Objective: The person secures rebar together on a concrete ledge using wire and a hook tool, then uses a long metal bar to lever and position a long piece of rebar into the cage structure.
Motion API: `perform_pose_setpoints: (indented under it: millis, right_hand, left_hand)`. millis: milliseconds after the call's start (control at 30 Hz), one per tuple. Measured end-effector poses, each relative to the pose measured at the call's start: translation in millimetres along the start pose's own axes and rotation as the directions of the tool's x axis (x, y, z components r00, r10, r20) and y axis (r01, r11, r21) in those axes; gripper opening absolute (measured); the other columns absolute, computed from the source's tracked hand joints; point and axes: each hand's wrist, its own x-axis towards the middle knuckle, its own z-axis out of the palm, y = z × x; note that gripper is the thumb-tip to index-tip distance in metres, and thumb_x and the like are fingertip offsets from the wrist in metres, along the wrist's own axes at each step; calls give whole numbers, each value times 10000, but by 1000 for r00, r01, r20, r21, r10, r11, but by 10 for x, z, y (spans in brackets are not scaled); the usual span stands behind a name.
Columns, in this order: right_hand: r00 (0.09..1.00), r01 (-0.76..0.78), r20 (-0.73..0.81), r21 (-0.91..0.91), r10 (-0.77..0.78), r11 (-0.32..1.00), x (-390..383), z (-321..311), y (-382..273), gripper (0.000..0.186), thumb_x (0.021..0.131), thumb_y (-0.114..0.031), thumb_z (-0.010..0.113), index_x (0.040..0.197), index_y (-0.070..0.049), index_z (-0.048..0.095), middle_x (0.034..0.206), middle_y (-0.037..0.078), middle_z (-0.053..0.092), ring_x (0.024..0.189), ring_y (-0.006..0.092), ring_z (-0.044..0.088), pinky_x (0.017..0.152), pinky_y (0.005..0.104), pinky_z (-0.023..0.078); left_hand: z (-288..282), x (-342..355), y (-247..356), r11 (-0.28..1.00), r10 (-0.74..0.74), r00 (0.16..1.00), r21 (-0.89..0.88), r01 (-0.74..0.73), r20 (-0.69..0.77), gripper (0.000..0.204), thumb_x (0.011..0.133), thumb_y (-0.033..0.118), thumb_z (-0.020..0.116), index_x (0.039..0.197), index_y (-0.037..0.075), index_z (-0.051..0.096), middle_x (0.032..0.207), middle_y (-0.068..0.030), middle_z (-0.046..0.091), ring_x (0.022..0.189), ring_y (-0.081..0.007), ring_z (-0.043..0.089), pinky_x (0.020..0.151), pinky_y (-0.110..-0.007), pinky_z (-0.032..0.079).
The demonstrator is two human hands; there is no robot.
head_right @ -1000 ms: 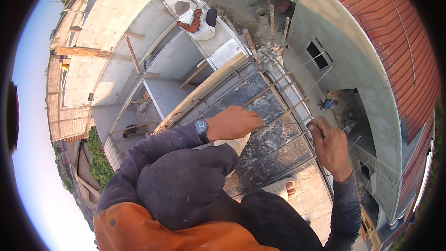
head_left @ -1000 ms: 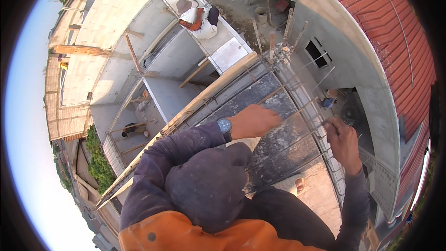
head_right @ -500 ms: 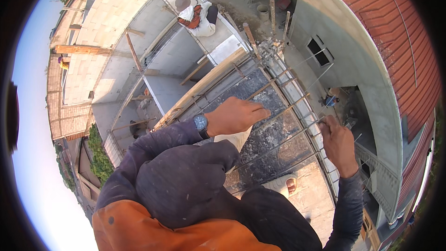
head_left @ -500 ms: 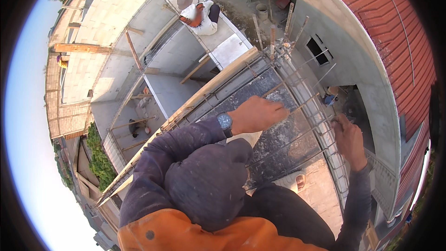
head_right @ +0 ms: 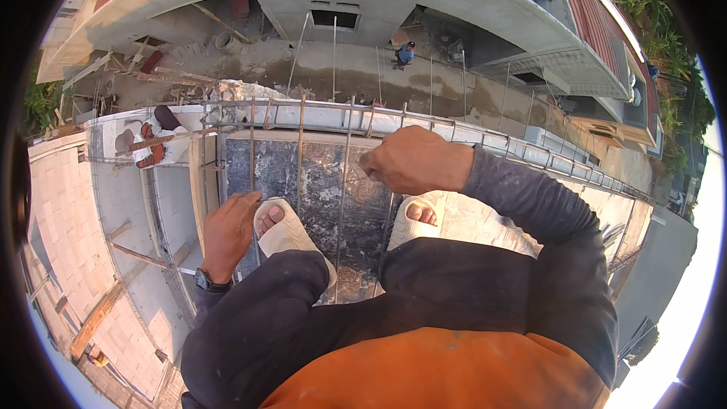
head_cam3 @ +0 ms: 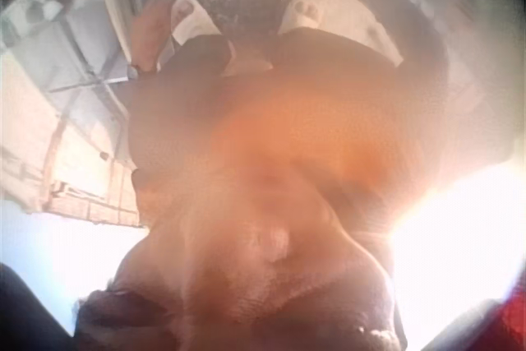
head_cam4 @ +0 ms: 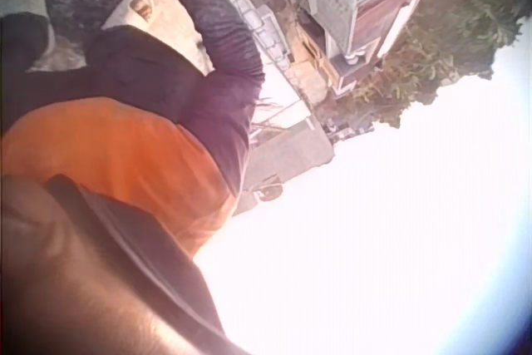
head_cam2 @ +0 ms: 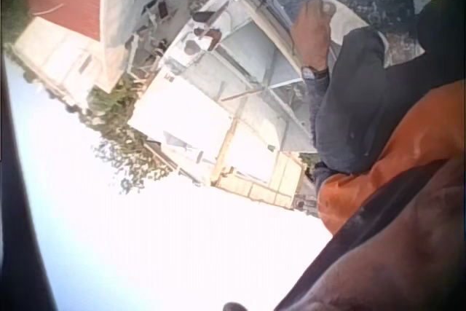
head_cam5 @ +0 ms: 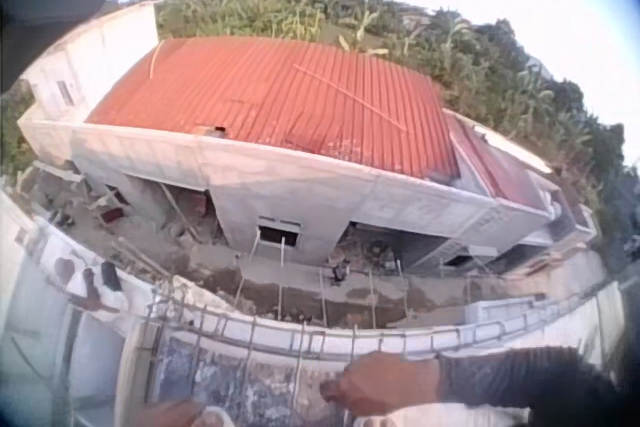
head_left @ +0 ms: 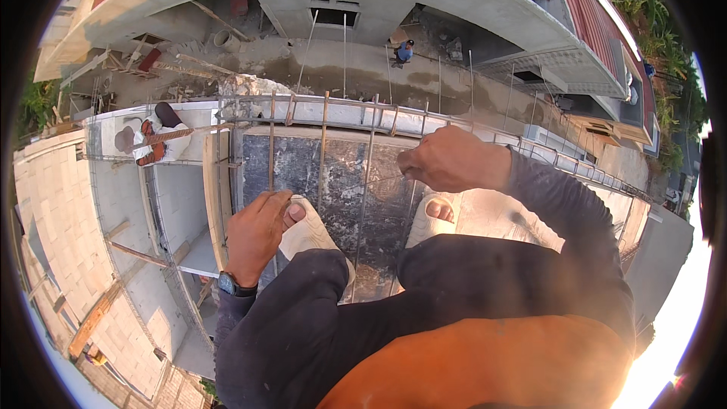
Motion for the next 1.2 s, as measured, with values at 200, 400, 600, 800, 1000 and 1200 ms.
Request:
perform_pose_setpoints:
  millis: [200, 400, 600, 800, 1000, 1200]
  right_hand:
    - [897, 134, 184, 752, -401, 645, -232, 285, -144, 251, 1036, -288, 609, 1076, -56, 697, 825, 120, 707, 759, 221, 681, 700, 394, 523]
    - [926, 46, -361, 395, 108, 918, -327, 458, 122, 234, 1049, -275, 578, 1150, -72, 639, 791, 130, 707, 698, 301, 708, 662, 431, 525]
    - [990, 111, 45, 291, -130, 950, -301, 1047, 171, 275, 1022, -299, 582, 1164, -81, 671, 894, 168, 727, 815, 399, 713, 752, 506, 551]
    - [953, 208, -56, 835, -298, 509, -411, 514, 49, 298, 1016, -308, 605, 1140, -50, 690, 962, 154, 717, 776, 343, 675, 781, 449, 536]
    - [933, -116, -215, 577, 288, 809, -283, 727, 354, 299, 994, -302, 597, 1155, -63, 676, 926, 174, 726, 766, 385, 700, 753, 478, 545]
    - [991, 33, 95, 486, -91, 873, -259, 1212, 145, 281, 975, -273, 589, 1133, -59, 681, 910, 175, 729, 865, 341, 724, 784, 493, 538]
  left_hand:
    - [48, -52, 3, 996, -67, 975, -49, 79, 212, 128, 933, 96, 709, 1041, 32, 739, 946, -138, 732, 810, -326, 720, 689, -388, 559]
    - [207, -26, -64, 997, 7, 975, -73, 9, 223, 132, 935, 137, 721, 1039, 59, 746, 951, -109, 742, 801, -320, 723, 687, -401, 568]
    - [189, 135, -53, 995, -21, 990, -89, 34, 143, 152, 913, 120, 736, 1050, 55, 739, 987, -111, 747, 830, -326, 725, 706, -405, 570]
    - [248, 34, -167, 999, -39, 946, -6, 43, 321, 165, 925, 159, 734, 1059, 63, 738, 1014, -101, 749, 856, -332, 721, 711, -404, 566]
    - [242, 57, -99, 996, 26, 969, -86, -4, 247, 174, 931, 94, 706, 1098, 50, 731, 1017, -122, 748, 872, -331, 725, 730, -400, 574]
    - [236, 120, -219, 998, -34, 995, -42, 38, 91, 145, 924, 84, 721, 1062, 40, 733, 987, -132, 746, 861, -326, 728, 730, -393, 574]
